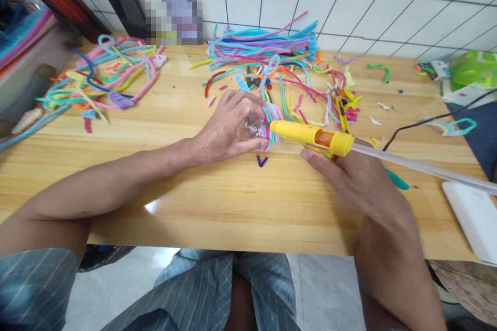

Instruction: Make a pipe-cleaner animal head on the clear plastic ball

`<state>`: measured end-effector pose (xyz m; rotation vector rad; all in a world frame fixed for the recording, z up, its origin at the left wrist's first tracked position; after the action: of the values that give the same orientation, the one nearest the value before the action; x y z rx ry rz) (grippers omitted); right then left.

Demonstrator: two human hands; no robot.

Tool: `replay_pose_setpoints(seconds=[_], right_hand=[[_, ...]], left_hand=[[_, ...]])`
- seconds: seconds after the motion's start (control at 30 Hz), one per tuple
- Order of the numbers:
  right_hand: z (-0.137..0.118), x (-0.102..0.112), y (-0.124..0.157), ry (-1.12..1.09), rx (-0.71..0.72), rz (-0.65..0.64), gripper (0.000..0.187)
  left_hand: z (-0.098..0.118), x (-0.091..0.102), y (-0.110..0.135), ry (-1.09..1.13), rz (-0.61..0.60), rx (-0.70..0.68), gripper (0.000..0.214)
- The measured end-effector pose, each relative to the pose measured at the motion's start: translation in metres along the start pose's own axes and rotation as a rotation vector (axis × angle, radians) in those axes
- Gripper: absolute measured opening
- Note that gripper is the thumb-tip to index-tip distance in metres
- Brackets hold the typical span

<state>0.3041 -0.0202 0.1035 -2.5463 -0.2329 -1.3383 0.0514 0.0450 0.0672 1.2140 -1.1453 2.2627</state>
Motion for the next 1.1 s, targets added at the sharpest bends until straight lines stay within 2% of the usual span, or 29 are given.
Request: replay_pose_setpoints(seconds=[1.1], right_hand=[[-0.0012,-0.0006,-0.001,0.016,-0.016,0.0,0.038]], left_hand=[[-0.0011,-0.0018,0.0018,-0.002,0.008,-0.018,0.035]])
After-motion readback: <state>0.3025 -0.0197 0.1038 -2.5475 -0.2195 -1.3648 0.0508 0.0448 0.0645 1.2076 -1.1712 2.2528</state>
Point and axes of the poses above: each hand's wrist, its own y-axis away from the middle knuckle, its own x-axis out of the back of the hand, z = x × y, the point moved 4 cm from there along -y, towards the middle knuckle, and after that the axes turned 5 degrees about -y, right-handed, at the moved point
